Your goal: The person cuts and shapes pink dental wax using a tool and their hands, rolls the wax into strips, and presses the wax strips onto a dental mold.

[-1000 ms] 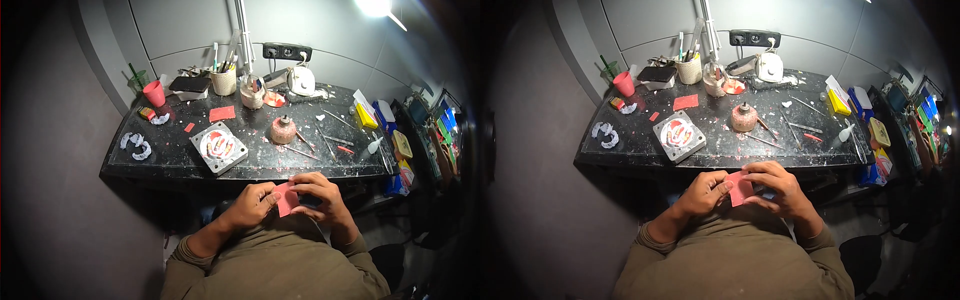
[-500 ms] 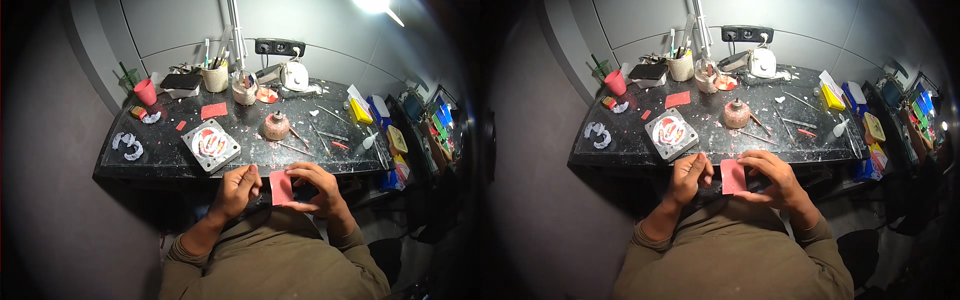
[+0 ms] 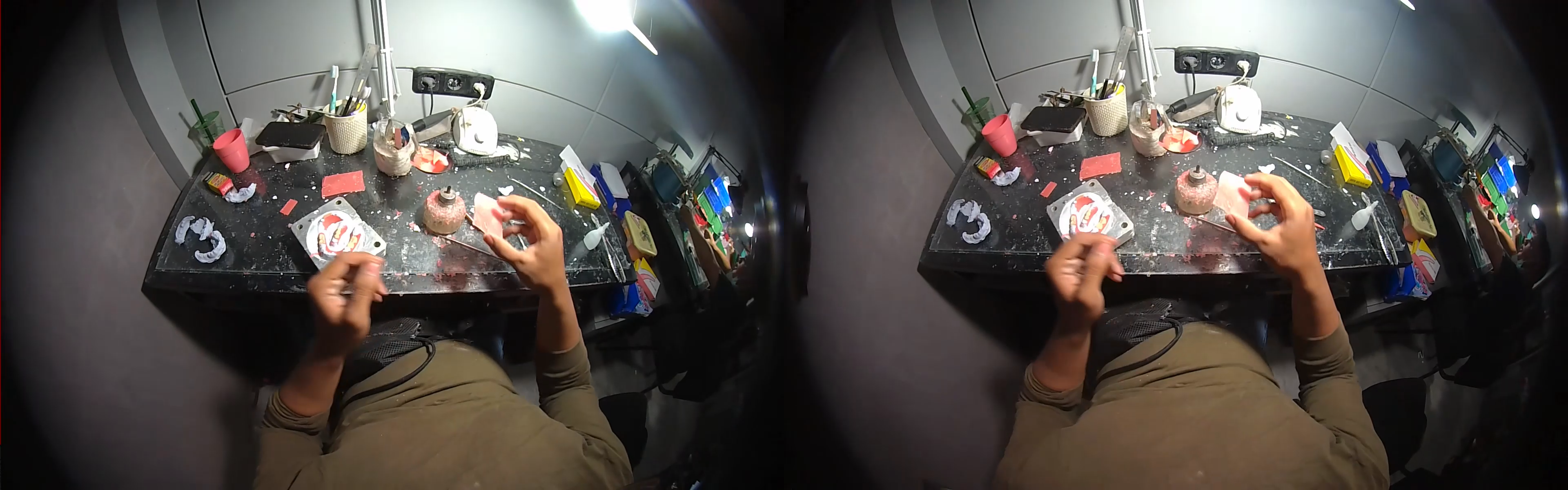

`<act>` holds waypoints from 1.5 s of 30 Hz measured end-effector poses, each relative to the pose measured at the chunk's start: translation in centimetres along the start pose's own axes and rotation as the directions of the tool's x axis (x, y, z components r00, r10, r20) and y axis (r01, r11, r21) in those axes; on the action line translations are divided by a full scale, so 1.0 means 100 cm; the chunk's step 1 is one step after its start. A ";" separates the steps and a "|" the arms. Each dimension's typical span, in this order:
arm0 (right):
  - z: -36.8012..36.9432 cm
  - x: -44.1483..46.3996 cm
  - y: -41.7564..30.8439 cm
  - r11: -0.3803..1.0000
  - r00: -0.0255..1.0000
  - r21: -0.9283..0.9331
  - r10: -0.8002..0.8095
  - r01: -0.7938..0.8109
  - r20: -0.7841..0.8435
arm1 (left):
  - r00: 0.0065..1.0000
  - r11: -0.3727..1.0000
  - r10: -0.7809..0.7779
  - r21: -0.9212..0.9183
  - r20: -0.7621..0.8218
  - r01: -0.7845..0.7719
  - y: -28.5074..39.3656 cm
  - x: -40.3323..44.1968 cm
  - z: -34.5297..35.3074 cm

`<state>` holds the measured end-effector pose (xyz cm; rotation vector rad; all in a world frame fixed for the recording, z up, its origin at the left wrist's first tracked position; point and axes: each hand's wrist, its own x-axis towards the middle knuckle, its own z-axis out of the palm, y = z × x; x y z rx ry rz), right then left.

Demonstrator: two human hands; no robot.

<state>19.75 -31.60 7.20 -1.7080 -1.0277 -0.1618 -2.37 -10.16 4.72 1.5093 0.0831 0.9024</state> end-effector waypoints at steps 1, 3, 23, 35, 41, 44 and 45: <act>0.001 0.009 -0.003 0.995 0.999 0.083 0.045 -0.047 0.022 | 0.994 0.997 0.073 0.015 -0.080 -0.072 -0.002 0.006 -0.010; 0.001 0.025 0.007 0.976 0.990 0.183 0.103 -0.120 0.101 | 0.953 0.979 0.193 0.108 -0.234 -0.171 -0.014 0.023 -0.035; 0.027 0.078 0.055 0.843 0.920 0.370 0.350 -0.392 0.177 | 0.860 0.861 0.359 0.484 -0.362 -0.156 -0.088 0.071 -0.085; 0.023 0.074 0.030 0.849 0.936 0.395 0.303 -0.351 0.180 | 0.869 0.855 0.363 0.491 -0.336 -0.167 -0.090 0.072 -0.087; 0.018 0.068 0.021 0.867 0.947 0.383 0.273 -0.319 0.172 | 0.866 0.853 0.367 0.495 -0.339 -0.168 -0.092 0.072 -0.088; 0.015 0.067 0.014 0.864 0.947 0.390 0.273 -0.319 0.168 | 0.867 0.851 0.357 0.504 -0.348 -0.148 -0.093 0.072 -0.088; 0.015 0.067 0.013 0.860 0.947 0.398 0.274 -0.320 0.169 | 0.867 0.852 0.355 0.503 -0.349 -0.146 -0.093 0.071 -0.088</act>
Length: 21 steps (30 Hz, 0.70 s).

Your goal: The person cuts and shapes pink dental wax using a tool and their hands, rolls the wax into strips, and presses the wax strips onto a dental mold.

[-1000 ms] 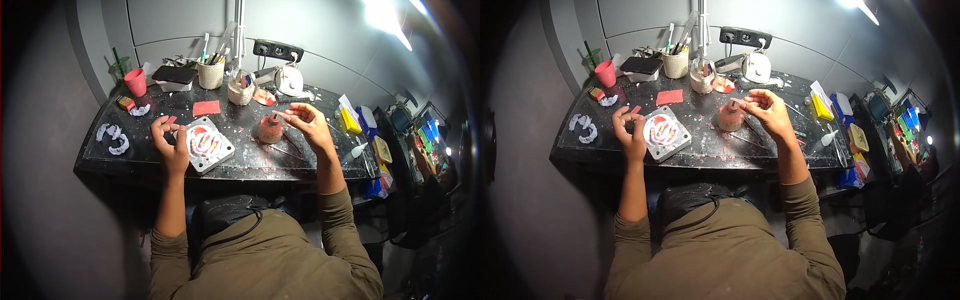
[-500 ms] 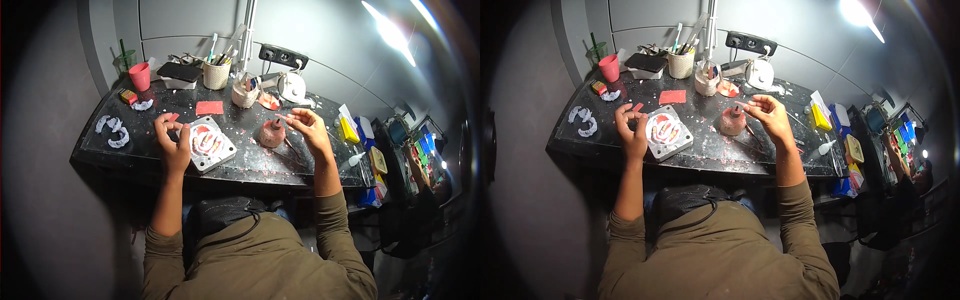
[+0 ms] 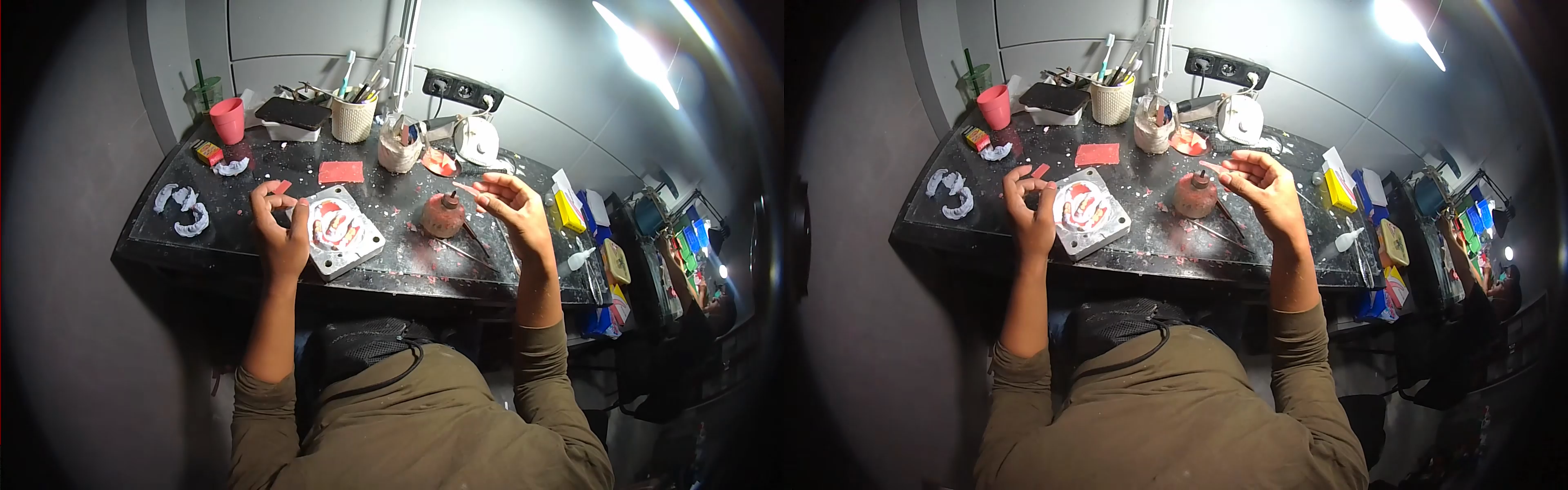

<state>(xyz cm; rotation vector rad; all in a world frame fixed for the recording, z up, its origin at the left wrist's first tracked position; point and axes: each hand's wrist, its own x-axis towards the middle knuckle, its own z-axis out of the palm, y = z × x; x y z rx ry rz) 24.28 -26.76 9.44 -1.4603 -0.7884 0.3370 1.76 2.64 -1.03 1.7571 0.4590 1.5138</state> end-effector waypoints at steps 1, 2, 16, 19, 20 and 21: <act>-0.001 0.000 0.000 1.000 1.000 -0.001 0.001 -0.001 0.001 | 1.000 1.000 0.000 0.003 0.002 0.000 0.000 0.000 0.000; -0.003 0.000 0.001 1.000 1.000 0.004 0.000 0.000 0.007 | 1.000 1.000 0.001 0.007 0.005 -0.001 0.000 0.001 0.000; -0.014 0.013 0.025 0.998 0.998 0.021 0.058 -0.057 -0.005 | 1.000 1.000 0.016 0.020 -0.011 -0.015 0.003 0.001 -0.001; -0.015 0.018 0.031 0.997 0.997 0.030 0.075 -0.075 -0.007 | 1.000 1.000 -0.006 0.005 -0.007 0.006 0.004 0.000 -0.001; -0.016 0.019 0.033 0.996 0.997 0.030 0.079 -0.079 -0.005 | 1.000 1.000 -0.013 0.003 -0.007 0.013 0.004 0.000 -0.001; -0.015 0.020 0.034 0.996 0.997 0.029 0.083 -0.083 -0.002 | 1.000 1.000 -0.011 0.002 -0.008 0.011 0.003 0.000 -0.001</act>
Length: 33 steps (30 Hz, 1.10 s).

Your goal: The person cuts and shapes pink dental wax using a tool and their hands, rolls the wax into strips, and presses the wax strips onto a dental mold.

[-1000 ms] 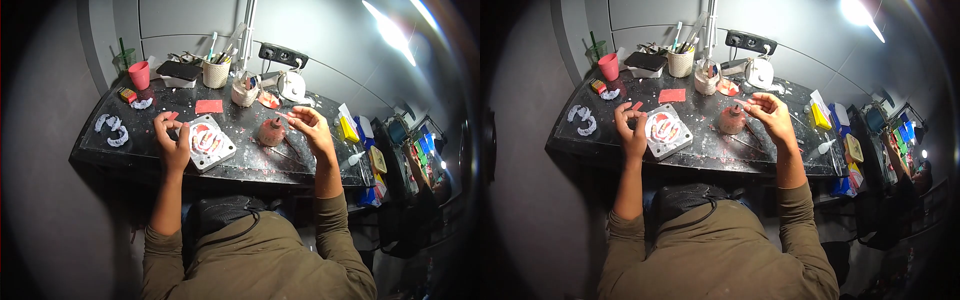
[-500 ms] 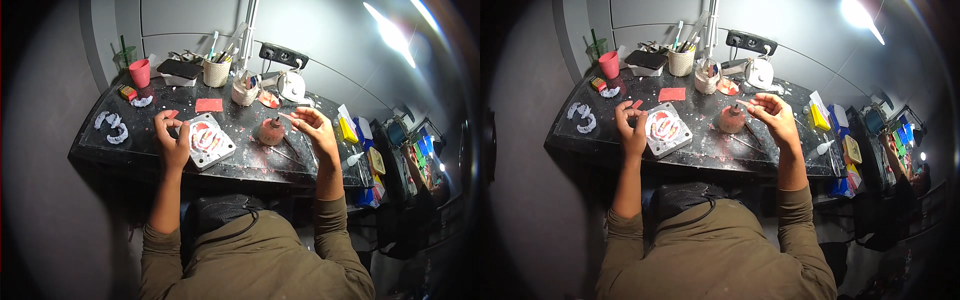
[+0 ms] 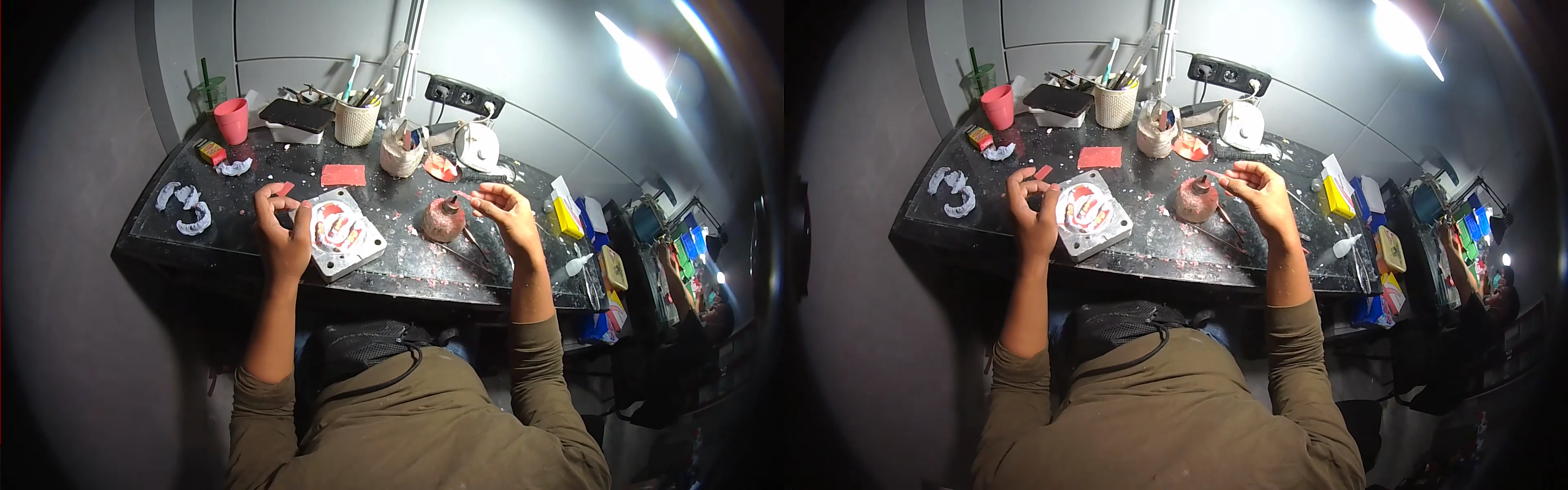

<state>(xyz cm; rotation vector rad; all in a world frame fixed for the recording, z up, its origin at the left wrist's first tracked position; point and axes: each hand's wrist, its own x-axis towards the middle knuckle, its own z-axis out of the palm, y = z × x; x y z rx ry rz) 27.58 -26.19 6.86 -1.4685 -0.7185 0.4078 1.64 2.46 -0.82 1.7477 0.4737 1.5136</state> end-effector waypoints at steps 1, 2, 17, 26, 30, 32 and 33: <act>0.000 0.001 0.000 1.000 1.000 0.000 -0.002 0.002 0.000 | 1.000 1.000 0.013 0.003 -0.003 -0.013 -0.001 0.000 0.000; 0.001 0.001 0.001 1.000 1.000 -0.005 -0.005 0.005 -0.003 | 1.000 1.000 0.026 0.007 -0.007 -0.026 -0.002 0.000 0.000; 0.009 -0.018 -0.028 0.998 0.998 -0.018 -0.064 0.064 0.016 | 1.000 1.000 0.014 -0.015 -0.004 -0.015 0.002 -0.001 -0.001; 0.010 0.004 -0.009 0.999 0.998 -0.031 -0.036 0.037 0.044 | 0.999 0.999 -0.042 -0.023 0.006 0.042 -0.001 -0.001 -0.001; 0.010 0.014 -0.001 1.000 0.998 -0.018 0.001 0.000 0.060 | 1.000 1.000 0.012 -0.015 0.023 -0.011 -0.005 -0.001 -0.002; 0.008 0.018 0.004 1.000 0.998 -0.020 0.011 -0.010 0.062 | 0.999 0.999 -0.030 -0.020 0.031 0.031 -0.003 -0.002 -0.002; 0.008 0.020 0.005 1.000 0.998 -0.027 0.017 -0.016 0.059 | 0.999 0.999 -0.031 -0.021 0.031 0.032 -0.003 -0.002 -0.002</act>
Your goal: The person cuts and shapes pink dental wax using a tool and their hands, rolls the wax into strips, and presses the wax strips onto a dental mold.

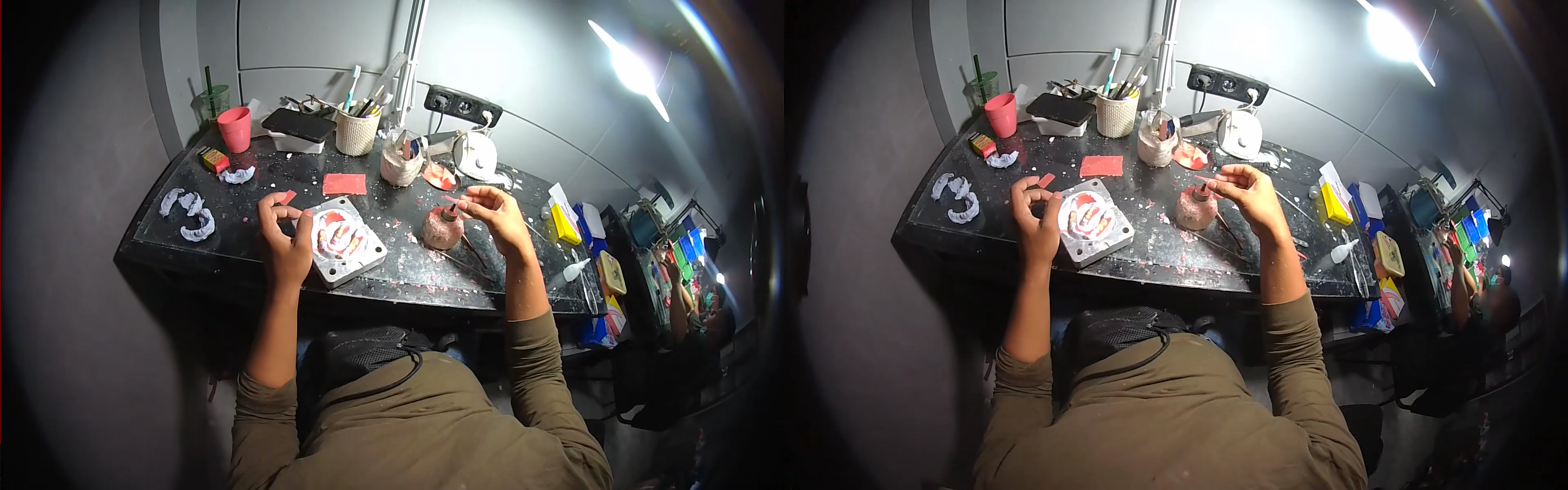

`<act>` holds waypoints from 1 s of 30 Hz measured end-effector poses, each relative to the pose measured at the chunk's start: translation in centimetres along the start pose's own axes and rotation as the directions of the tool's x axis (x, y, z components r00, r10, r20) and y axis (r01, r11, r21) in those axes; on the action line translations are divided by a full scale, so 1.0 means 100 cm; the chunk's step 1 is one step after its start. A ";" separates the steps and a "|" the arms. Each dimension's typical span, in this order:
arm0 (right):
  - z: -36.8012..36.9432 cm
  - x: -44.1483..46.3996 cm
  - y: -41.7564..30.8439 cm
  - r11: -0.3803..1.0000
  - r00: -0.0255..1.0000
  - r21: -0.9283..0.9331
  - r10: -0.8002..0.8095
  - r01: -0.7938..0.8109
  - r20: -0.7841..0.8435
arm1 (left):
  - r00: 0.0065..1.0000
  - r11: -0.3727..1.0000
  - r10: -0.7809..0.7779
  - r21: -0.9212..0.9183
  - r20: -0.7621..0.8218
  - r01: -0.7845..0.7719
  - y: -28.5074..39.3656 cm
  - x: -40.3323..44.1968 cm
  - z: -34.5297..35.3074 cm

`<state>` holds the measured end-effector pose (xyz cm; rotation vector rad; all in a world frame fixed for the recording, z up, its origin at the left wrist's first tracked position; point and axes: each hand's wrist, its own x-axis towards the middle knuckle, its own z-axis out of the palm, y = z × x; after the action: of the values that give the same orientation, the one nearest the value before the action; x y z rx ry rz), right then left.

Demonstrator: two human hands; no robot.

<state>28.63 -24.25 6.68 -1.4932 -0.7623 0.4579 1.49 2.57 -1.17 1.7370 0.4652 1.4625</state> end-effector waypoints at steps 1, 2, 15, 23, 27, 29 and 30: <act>-0.001 0.001 0.001 1.000 1.000 -0.007 0.005 -0.005 -0.003 | 1.000 1.000 0.006 -0.002 -0.003 -0.006 -0.001 0.000 0.000; -0.002 0.001 0.001 1.000 1.000 -0.008 0.004 -0.004 -0.003 | 1.000 1.000 0.012 -0.004 -0.006 -0.012 -0.001 0.000 0.000; 0.005 -0.018 -0.022 0.998 0.999 0.027 -0.049 0.048 0.024 | 0.999 0.999 0.040 0.004 -0.008 -0.040 -0.004 0.001 0.000; 0.008 -0.030 -0.038 0.996 0.996 -0.006 -0.088 0.088 0.023 | 1.000 1.000 -0.003 -0.021 -0.007 0.003 -0.003 0.000 0.000; -0.002 -0.040 -0.047 0.984 0.988 0.117 -0.139 0.130 0.068 | 1.000 1.000 0.011 -0.004 -0.010 -0.011 -0.002 0.000 -0.002; -0.003 -0.041 -0.052 0.985 0.993 0.133 -0.114 0.110 0.021 | 1.000 1.000 -0.016 -0.026 -0.011 0.015 0.002 0.000 -0.001; -0.007 -0.040 -0.051 0.985 0.993 0.133 -0.114 0.111 0.015 | 1.000 0.999 -0.015 -0.029 -0.006 0.015 0.004 -0.001 -0.001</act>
<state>25.40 -27.84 11.06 -1.3170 -0.8140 0.4322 1.26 2.34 -0.95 1.7032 0.4578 1.4579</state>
